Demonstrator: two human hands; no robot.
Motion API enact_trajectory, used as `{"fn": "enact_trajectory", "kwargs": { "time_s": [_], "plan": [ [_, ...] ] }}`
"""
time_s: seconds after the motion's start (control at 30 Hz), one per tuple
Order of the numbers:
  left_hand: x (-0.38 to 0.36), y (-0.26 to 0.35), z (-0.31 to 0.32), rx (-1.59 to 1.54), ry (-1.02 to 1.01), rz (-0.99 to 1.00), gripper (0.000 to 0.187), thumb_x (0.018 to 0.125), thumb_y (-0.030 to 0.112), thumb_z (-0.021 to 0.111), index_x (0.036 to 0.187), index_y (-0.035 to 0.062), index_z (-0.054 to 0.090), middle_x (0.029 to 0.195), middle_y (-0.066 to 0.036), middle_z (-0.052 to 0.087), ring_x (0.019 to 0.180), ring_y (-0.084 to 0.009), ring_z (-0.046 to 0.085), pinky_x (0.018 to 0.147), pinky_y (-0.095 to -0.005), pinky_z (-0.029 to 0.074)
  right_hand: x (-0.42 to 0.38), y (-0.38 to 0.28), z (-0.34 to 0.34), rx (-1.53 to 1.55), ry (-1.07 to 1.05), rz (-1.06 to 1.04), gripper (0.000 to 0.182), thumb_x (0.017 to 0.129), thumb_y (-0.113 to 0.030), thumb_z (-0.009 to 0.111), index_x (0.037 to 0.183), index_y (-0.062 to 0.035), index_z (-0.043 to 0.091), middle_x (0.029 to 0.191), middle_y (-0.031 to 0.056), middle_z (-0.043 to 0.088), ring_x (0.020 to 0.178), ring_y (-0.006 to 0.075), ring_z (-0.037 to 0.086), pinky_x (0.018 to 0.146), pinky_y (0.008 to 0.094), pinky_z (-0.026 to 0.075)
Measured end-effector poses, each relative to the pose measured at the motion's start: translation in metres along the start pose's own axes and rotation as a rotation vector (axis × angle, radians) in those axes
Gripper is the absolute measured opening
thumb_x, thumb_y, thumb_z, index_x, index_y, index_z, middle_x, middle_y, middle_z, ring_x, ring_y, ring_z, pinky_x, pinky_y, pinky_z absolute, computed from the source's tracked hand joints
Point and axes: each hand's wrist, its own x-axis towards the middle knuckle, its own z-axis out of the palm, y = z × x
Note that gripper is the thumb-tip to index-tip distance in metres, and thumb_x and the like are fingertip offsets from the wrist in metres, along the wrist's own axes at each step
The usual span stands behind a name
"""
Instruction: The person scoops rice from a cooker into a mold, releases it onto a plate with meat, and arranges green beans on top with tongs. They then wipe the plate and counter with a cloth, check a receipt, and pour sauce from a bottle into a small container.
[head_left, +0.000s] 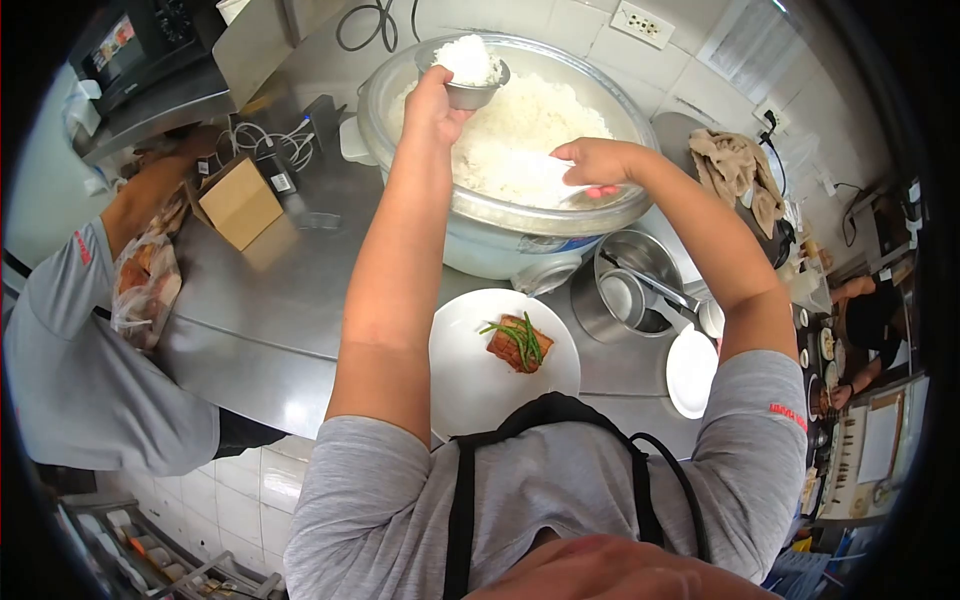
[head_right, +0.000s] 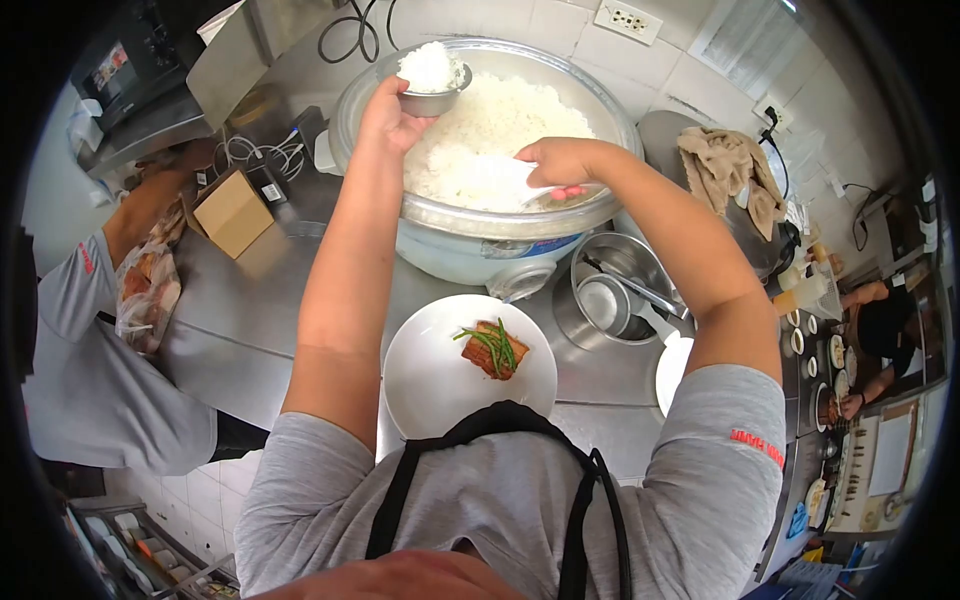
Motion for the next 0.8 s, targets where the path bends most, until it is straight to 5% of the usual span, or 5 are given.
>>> {"fn": "enact_trajectory", "kwargs": {
  "time_s": [0.17, 0.43, 0.53, 0.63, 0.8],
  "plan": [
    [0.004, -0.002, -0.008, -0.029, 0.060, 0.022, 0.035, 0.076, 0.007, 0.039, 0.109, -0.0060, 0.037, 0.111, -0.019, 0.043, 0.101, -0.0314, 0.046, 0.084, -0.0458, 0.041, -0.007, 0.020, -0.020, 0.205, -0.028, 0.064, 0.036, 0.074, -0.012, 0.045, 0.110, -0.0065, 0.047, 0.052, 0.0012, 0.044, 0.035, 0.0055, 0.034, 0.033, 0.0213, 0.028],
    [0.025, -0.011, -0.022, 0.017, 0.097, -0.011, 0.037, 0.071, 0.002, 0.047, 0.106, -0.0075, 0.041, 0.100, -0.019, 0.049, 0.091, -0.0291, 0.053, 0.074, -0.0439, 0.046, -0.006, 0.011, -0.048, 0.520, 0.545, -0.110, 0.038, 0.076, -0.009, 0.041, 0.113, -0.0065, 0.041, 0.061, 0.0027, 0.046, 0.045, 0.0067, 0.040, 0.043, 0.0215, 0.036],
    [0.000, -0.006, -0.003, 0.043, -0.028, -0.145, 0.034, 0.078, 0.008, 0.036, 0.110, -0.0038, 0.039, 0.112, -0.017, 0.043, 0.105, -0.0313, 0.043, 0.087, -0.0499, 0.037, 0.018, -0.022, -0.031, 0.532, 0.797, -0.117, 0.042, 0.075, -0.004, 0.037, 0.117, -0.0062, 0.037, 0.072, 0.0109, 0.052, 0.057, 0.0149, 0.051, 0.052, 0.0273, 0.043],
    [-0.005, -0.006, -0.001, 0.103, -0.029, -0.157, 0.035, 0.079, 0.008, 0.037, 0.112, -0.0035, 0.037, 0.114, -0.017, 0.042, 0.107, -0.0312, 0.042, 0.088, -0.0506, 0.036, 0.046, -0.034, -0.001, -0.203, 1.121, -0.076, 0.048, 0.075, -0.001, 0.037, 0.121, -0.0132, 0.032, 0.080, 0.0143, 0.055, 0.074, 0.0262, 0.057, 0.062, 0.0338, 0.047],
    [0.001, -0.004, -0.006, 0.119, 0.119, -0.141, 0.035, 0.079, 0.008, 0.038, 0.112, -0.0019, 0.037, 0.114, -0.016, 0.042, 0.107, -0.0301, 0.042, 0.086, -0.0504, 0.036, 0.039, -0.047, 0.036, -0.414, 0.948, -0.038, 0.057, 0.074, 0.000, 0.039, 0.124, -0.0256, 0.029, 0.091, 0.0155, 0.054, 0.084, 0.0304, 0.055, 0.070, 0.0381, 0.045]
  ]
}}
